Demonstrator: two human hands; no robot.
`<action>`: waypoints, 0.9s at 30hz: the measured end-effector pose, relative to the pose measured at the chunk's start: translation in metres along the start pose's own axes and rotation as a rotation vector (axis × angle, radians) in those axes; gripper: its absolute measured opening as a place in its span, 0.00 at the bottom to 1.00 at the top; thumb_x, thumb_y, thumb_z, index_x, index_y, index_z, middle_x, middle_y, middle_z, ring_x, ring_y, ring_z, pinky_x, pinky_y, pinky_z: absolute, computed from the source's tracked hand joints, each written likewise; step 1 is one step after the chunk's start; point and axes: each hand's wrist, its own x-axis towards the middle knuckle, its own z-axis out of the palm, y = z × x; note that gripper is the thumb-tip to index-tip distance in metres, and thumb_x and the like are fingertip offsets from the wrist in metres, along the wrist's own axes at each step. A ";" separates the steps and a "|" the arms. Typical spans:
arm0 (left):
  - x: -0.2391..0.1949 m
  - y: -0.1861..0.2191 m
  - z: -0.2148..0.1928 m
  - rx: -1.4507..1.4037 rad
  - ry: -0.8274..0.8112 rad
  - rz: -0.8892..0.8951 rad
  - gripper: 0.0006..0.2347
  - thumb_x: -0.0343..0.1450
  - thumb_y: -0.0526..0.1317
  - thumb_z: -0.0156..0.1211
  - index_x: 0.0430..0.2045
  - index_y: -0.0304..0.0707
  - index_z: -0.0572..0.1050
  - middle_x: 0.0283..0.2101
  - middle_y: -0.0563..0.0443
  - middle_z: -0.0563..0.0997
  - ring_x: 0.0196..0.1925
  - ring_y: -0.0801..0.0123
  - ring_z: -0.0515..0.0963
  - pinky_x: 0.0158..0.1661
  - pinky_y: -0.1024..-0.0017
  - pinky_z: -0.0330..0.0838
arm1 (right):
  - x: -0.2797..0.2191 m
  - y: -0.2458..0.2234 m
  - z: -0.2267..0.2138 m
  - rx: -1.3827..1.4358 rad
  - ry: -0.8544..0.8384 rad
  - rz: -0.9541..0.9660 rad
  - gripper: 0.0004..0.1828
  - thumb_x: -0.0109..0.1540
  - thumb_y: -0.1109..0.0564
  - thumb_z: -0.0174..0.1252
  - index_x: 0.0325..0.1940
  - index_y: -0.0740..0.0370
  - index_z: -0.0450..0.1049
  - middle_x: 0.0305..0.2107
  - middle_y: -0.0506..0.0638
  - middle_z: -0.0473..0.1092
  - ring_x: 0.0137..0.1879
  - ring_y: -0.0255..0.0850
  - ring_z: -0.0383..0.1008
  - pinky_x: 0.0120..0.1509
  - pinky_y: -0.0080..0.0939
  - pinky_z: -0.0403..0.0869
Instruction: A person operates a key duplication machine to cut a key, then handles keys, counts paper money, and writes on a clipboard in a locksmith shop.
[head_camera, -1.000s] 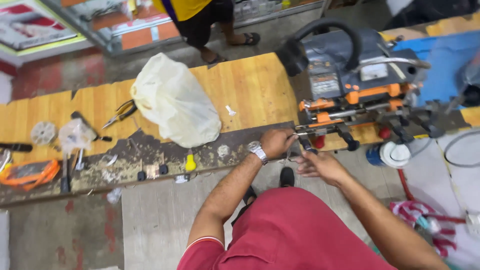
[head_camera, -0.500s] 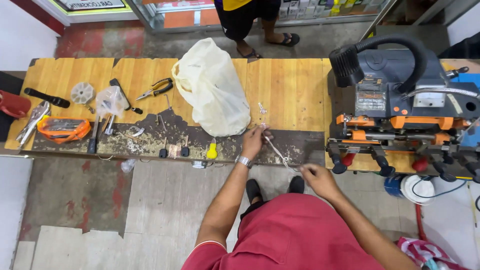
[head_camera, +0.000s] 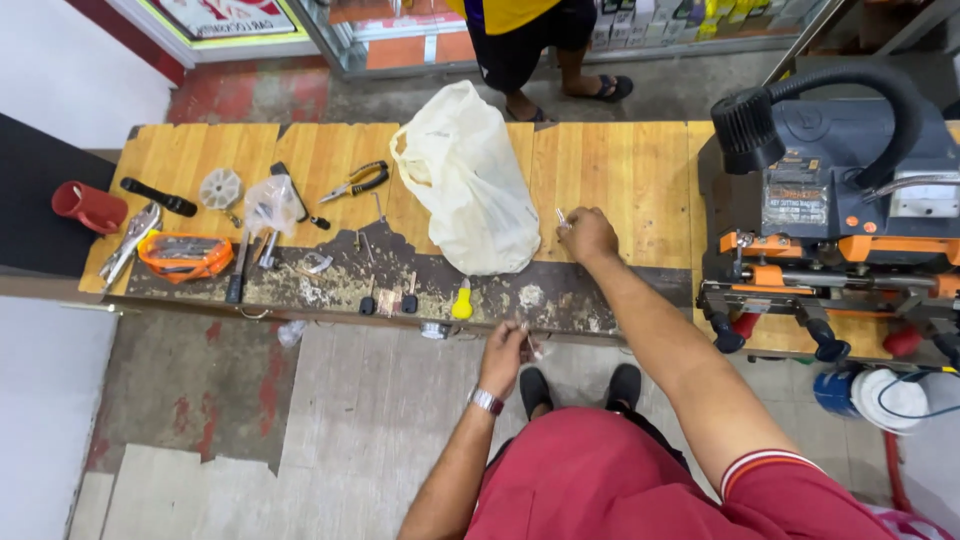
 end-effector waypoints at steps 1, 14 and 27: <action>0.000 -0.008 -0.009 0.029 -0.002 -0.023 0.05 0.76 0.37 0.53 0.35 0.34 0.74 0.27 0.46 0.79 0.28 0.69 0.81 0.29 0.74 0.78 | 0.005 -0.002 -0.001 -0.040 -0.019 0.025 0.19 0.60 0.44 0.66 0.53 0.50 0.79 0.49 0.52 0.72 0.61 0.54 0.76 0.62 0.59 0.76; -0.012 0.025 -0.018 0.087 0.139 -0.001 0.08 0.73 0.38 0.61 0.37 0.29 0.80 0.29 0.45 0.75 0.24 0.70 0.78 0.28 0.72 0.82 | -0.014 0.022 0.003 0.171 -0.067 0.022 0.18 0.58 0.42 0.67 0.46 0.52 0.83 0.46 0.56 0.80 0.58 0.54 0.78 0.59 0.53 0.77; -0.004 0.066 0.046 0.125 -0.133 0.209 0.10 0.70 0.36 0.68 0.41 0.30 0.80 0.33 0.43 0.85 0.32 0.72 0.84 0.35 0.77 0.81 | -0.186 0.010 -0.046 0.472 0.026 -0.187 0.08 0.58 0.57 0.68 0.41 0.58 0.84 0.27 0.54 0.79 0.34 0.39 0.79 0.39 0.42 0.76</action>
